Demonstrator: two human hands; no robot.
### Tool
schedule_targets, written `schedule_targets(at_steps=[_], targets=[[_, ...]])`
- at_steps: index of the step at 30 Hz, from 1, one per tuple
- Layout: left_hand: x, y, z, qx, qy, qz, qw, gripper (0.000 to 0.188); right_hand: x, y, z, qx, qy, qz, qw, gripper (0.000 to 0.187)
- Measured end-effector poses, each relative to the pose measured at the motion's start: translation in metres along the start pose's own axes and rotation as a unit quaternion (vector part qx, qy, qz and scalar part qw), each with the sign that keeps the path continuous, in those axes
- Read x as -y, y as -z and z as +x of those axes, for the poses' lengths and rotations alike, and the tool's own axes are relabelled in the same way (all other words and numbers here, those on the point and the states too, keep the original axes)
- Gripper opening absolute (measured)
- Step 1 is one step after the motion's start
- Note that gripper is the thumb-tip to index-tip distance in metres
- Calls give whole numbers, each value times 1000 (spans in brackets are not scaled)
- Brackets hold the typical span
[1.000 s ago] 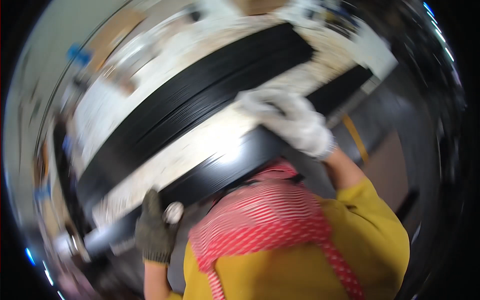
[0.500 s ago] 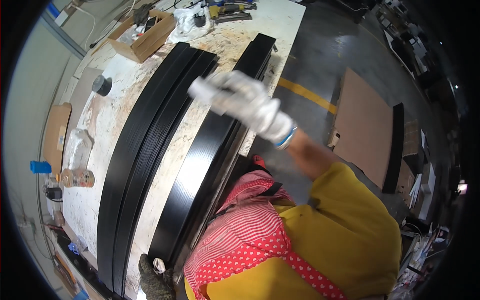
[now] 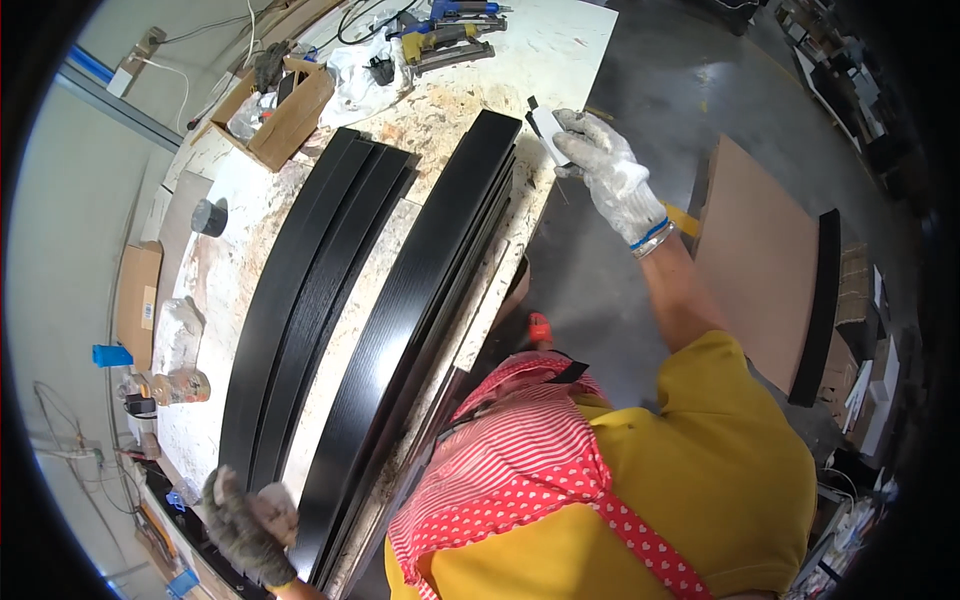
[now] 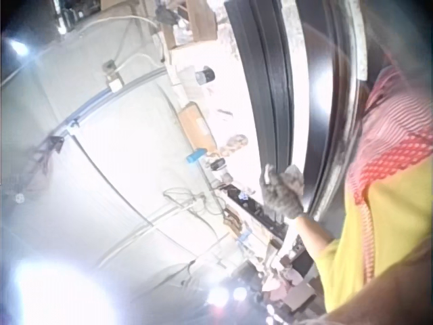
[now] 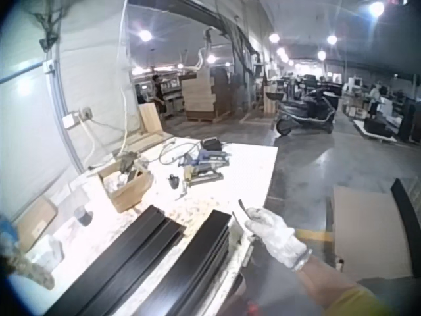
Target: The person uses a cloth to wipe down and clean the surfaces of several black wooden planks, one at a time, then uses the cloth to wipe a tool on the workbench.
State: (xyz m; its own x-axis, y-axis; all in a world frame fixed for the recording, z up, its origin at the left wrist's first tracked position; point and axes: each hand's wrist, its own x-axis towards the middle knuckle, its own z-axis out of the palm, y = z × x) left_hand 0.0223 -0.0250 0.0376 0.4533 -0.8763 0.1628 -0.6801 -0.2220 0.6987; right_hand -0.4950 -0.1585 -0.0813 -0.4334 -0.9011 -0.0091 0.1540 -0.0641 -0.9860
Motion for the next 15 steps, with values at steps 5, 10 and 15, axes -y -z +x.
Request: schedule_targets(at_steps=[5, 10, 15], targets=[[-4, -90, -5, 112, -274, 181, 938, 39, -30, 50, 41, 94, -4, 143, 985, 36], [-11, -112, -25, 158, -353, 341, 857, 59, -35, 67, 67, 195, -70, 149, 967, 38], [1, -109, -18, 182, -266, 280, 904, 30, -40, 73, 84, 239, -154, 295, 912, 41]])
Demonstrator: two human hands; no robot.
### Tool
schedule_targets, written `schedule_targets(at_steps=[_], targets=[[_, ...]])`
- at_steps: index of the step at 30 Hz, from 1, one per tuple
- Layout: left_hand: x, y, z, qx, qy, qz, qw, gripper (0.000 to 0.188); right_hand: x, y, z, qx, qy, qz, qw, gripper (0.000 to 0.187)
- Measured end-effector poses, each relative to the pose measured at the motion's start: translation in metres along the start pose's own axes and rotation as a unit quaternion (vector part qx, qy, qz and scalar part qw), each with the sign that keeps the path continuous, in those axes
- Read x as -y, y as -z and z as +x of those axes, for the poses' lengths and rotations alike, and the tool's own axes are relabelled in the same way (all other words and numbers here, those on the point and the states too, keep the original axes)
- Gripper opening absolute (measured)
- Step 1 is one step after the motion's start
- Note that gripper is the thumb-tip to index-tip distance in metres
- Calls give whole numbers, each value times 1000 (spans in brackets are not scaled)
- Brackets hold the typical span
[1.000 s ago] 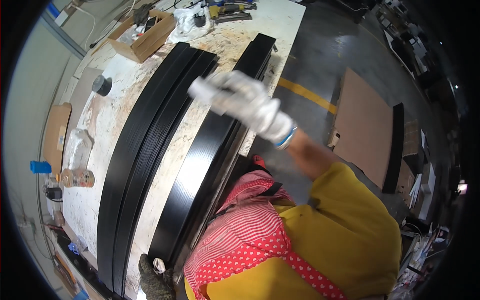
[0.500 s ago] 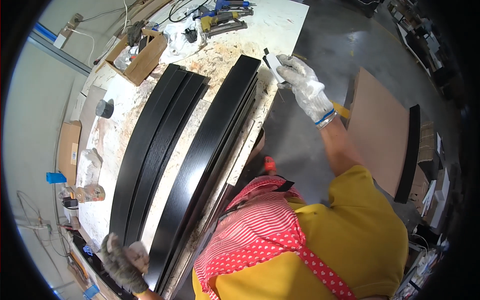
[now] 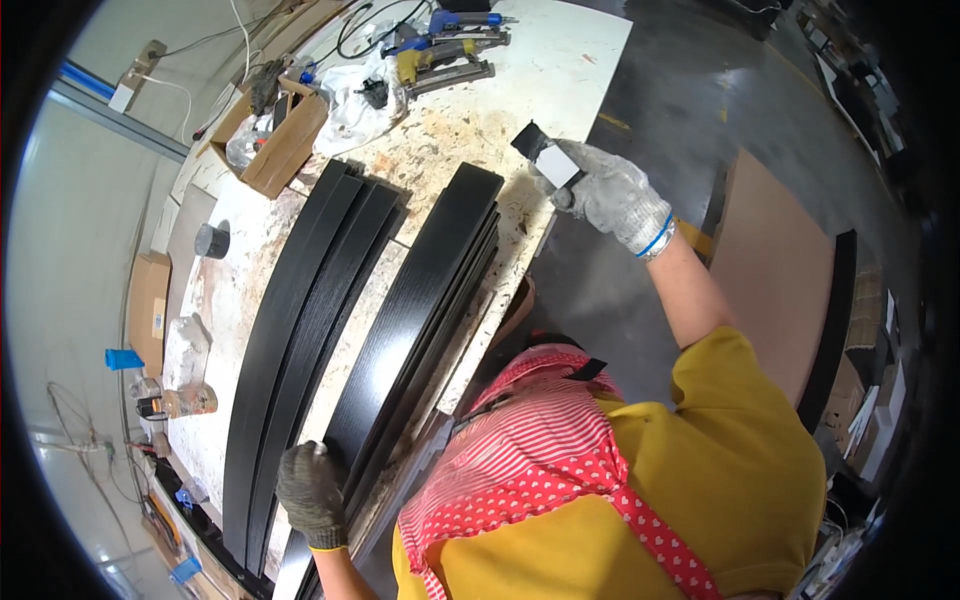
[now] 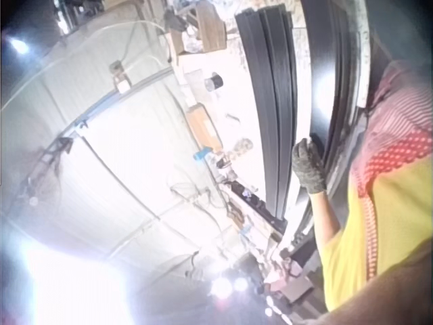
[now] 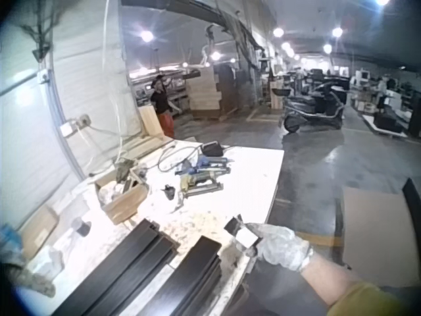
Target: The person uses a cloth to wipe down and clean the surfaces of several black wooden planks, one at a time, then uses the cloth to wipe a tool on the workbench.
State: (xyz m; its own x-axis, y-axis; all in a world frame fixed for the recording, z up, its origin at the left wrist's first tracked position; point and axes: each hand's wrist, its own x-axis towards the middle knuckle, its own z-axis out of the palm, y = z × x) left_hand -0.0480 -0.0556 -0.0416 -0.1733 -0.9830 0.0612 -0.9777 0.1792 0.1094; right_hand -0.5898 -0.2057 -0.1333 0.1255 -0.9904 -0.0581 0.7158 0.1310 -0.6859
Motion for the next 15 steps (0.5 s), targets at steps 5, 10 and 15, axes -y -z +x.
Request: schedule_targets(at_steps=[5, 10, 15], targets=[[35, 8, 20, -171, 8, -270, 947, 39, 3, -12, -17, -17, 172, -368, 914, 39], [89, -1, 50, -117, 107, -286, 945, 44, 17, -20, -2, -98, 99, -255, 957, 36], [59, 14, 137, -27, 229, -279, 932, 37, 31, -22, 37, -61, 105, -174, 977, 27]])
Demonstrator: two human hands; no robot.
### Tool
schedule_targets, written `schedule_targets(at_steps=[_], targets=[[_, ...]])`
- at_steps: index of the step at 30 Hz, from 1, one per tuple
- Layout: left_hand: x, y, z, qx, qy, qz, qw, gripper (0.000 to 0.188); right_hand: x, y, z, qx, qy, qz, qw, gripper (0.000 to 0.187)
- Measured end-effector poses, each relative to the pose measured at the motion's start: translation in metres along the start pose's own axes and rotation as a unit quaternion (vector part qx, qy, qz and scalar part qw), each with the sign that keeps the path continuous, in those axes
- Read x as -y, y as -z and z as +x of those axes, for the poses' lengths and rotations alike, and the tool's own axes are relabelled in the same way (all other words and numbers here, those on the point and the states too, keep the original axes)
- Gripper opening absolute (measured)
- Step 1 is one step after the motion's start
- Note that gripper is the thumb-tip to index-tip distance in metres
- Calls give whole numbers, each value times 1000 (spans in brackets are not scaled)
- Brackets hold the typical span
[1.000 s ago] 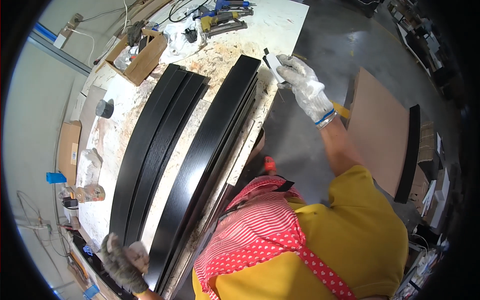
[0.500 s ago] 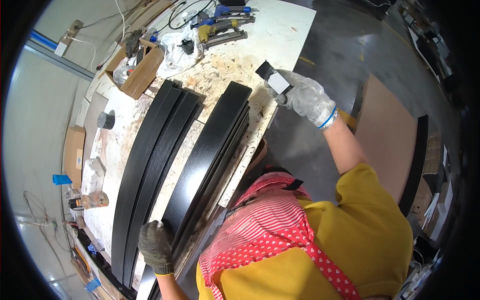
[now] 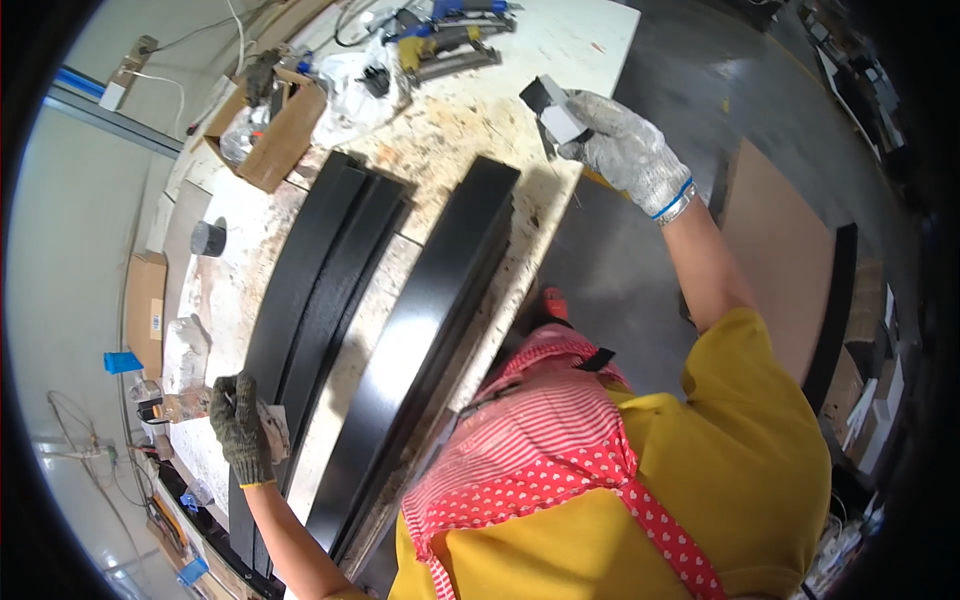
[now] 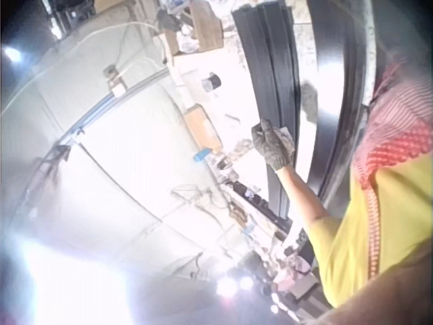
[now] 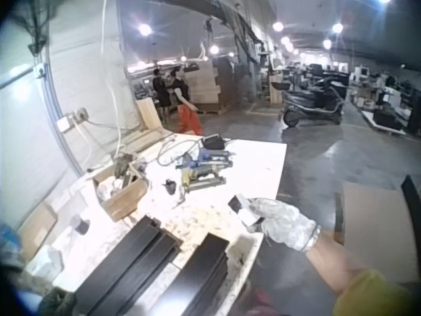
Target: The person uses a cloth to wipe down and clean the surfaces of several black wooden planks, one at a time, then uses the cloth to wipe a tool on the workbench.
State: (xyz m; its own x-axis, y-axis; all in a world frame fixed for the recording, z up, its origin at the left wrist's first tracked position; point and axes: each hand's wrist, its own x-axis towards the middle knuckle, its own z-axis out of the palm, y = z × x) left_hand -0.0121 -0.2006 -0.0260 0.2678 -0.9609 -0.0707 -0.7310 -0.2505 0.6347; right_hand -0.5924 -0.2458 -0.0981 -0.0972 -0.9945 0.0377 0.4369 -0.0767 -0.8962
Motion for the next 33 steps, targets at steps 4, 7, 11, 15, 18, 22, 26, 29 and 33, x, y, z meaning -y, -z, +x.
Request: schedule_targets(at_steps=[4, 7, 11, 15, 18, 22, 26, 29, 33], targets=[[-76, -31, 37, -11, -249, 107, 962, 25, -7, -19, 45, 2, 27, -218, 976, 28], [-139, -62, 92, -6, -531, 359, 768, 41, -34, 5, 102, 49, 52, -140, 988, 44], [-240, -134, 157, 54, -267, 304, 913, 22, -30, -14, 157, 46, -95, -105, 989, 57], [-238, -209, 261, 42, -364, 309, 877, 35, -34, -9, 176, 55, -129, -115, 983, 72], [-251, -262, 307, 73, -309, 291, 903, 45, -45, 22, 183, 32, -105, -170, 979, 86], [-233, -304, 368, 103, -199, 267, 937, 58, -56, 35, 212, 69, -120, -256, 957, 88], [-236, -344, 375, 140, -229, 256, 929, 49, -48, 18, 242, 124, -81, -265, 953, 80], [-240, -340, 372, 109, -273, 305, 906, 33, -73, -2, 276, 145, -23, -293, 945, 72], [-235, -326, 362, 73, -354, 334, 871, 27, -68, -32, 309, 123, 16, -411, 903, 62]])
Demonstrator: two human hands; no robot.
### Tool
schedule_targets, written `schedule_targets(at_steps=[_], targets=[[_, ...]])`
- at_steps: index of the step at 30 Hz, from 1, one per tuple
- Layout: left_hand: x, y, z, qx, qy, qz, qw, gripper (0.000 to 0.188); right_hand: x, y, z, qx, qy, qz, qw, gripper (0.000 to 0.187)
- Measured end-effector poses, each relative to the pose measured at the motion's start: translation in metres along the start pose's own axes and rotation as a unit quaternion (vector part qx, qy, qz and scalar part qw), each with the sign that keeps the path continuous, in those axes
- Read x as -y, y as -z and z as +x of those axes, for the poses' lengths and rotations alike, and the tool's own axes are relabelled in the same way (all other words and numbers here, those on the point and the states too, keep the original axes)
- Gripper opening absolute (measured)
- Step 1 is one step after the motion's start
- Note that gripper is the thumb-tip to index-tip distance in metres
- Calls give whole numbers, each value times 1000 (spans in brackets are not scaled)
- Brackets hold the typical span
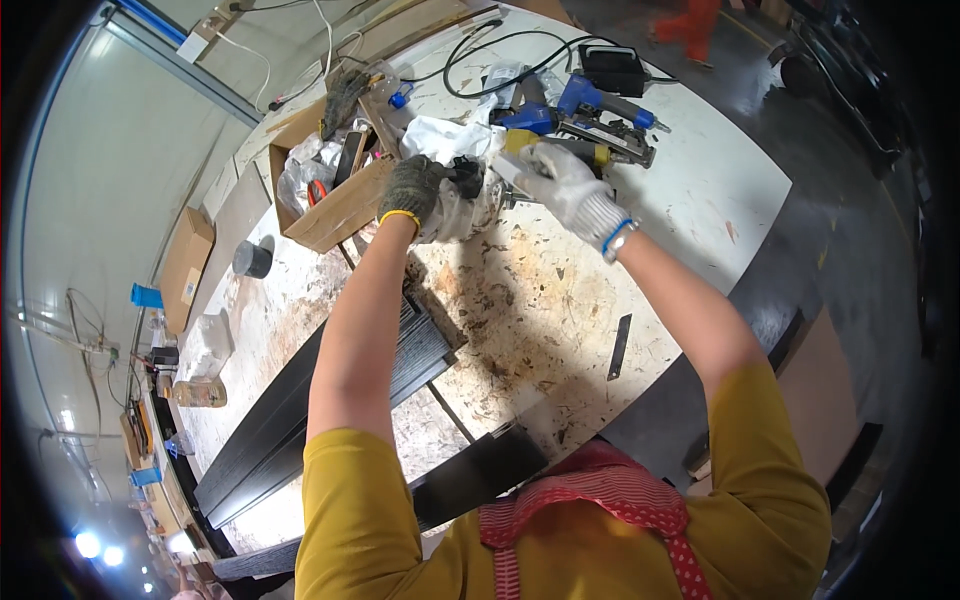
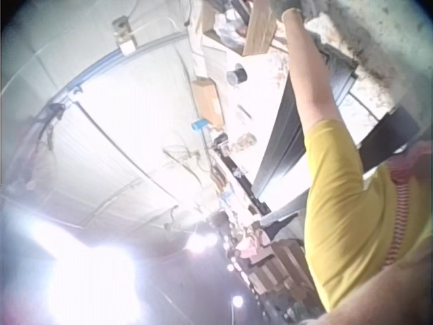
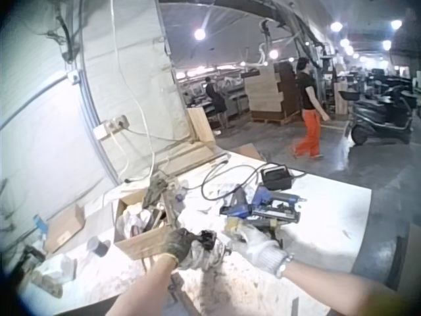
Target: The person uses a cloth to wipe down and clean the surfaces of several black wooden planks, one at a time, then uses the cloth to wipe a tool on the workbench.
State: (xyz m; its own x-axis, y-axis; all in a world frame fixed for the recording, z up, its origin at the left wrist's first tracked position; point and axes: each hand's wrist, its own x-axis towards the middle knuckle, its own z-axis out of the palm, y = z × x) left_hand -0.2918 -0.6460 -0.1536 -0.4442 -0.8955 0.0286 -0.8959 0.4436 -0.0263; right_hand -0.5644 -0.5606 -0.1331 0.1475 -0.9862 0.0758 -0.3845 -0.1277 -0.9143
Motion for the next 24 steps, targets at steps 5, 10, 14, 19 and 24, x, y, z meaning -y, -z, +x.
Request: schedule_targets(at_steps=[5, 10, 14, 19, 24], targets=[[-12, 26, -13, -81, 130, -157, 976, 23, -5, -16, 39, -32, 44, -92, 994, 51], [-6, 30, -11, -37, 245, -308, 919, 22, -5, -38, 56, -48, 77, -99, 991, 47], [13, 4, -20, -134, 64, -86, 985, 23, -1, -50, 65, -8, 75, -137, 988, 43], [19, -2, -12, -73, 163, -264, 948, 23, 4, -37, 58, -44, 85, -159, 983, 45], [29, -31, -9, -132, 166, -349, 913, 27, 0, -45, 60, 15, 74, -205, 976, 46]])
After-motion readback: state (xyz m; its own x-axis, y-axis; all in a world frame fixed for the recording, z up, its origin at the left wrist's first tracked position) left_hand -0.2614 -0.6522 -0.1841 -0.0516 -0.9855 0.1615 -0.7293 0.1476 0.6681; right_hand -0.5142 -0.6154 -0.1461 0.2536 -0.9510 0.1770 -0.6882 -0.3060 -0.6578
